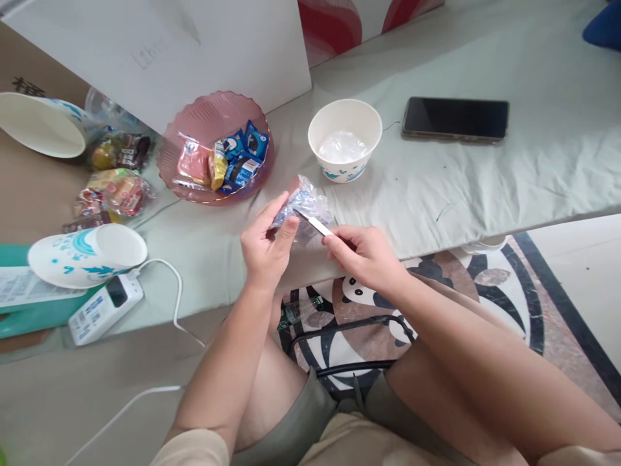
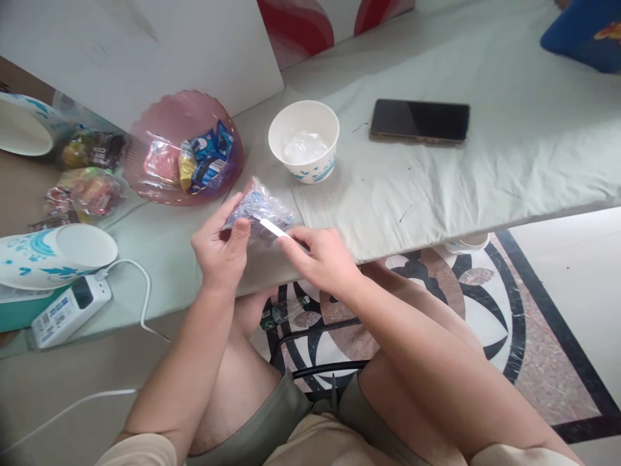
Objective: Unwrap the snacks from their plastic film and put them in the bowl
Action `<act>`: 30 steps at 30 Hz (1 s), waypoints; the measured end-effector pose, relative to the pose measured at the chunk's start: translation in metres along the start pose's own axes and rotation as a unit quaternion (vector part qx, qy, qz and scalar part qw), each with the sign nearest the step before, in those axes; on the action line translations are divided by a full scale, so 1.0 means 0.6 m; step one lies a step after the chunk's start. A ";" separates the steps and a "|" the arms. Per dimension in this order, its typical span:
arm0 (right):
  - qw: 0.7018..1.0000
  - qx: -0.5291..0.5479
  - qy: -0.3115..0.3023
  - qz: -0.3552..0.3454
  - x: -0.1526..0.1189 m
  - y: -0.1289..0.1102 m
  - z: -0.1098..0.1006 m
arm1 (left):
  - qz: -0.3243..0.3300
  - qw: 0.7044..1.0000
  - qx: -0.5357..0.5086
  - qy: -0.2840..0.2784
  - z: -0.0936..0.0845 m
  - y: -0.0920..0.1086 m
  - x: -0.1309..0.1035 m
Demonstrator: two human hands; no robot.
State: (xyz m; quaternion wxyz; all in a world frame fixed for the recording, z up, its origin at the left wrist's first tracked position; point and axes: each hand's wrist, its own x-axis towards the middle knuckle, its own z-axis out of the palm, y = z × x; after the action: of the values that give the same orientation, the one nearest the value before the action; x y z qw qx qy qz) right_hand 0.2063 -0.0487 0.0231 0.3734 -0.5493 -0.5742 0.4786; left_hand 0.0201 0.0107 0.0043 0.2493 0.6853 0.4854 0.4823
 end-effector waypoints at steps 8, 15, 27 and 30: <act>0.997 -0.076 -0.014 0.012 0.004 0.003 -0.008 | -0.126 0.941 -0.273 0.154 -0.009 -0.002 0.033; 0.923 -0.344 0.173 0.018 0.014 0.039 -0.063 | -0.248 0.953 -0.175 0.000 -0.007 -0.012 0.002; 0.876 -0.428 0.211 -0.076 0.012 0.053 -0.041 | -0.004 0.986 0.167 -0.026 -0.017 0.011 0.001; 0.880 -0.414 0.209 -0.103 0.012 0.050 -0.037 | 0.002 0.986 0.168 -0.012 -0.016 0.011 -0.001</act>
State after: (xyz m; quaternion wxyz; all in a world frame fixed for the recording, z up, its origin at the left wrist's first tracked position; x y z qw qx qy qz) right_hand 0.2352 -0.0405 -0.0005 0.2709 -0.6790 -0.6817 0.0304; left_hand 0.0142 0.0066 0.0132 0.1356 0.7242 0.5550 0.3862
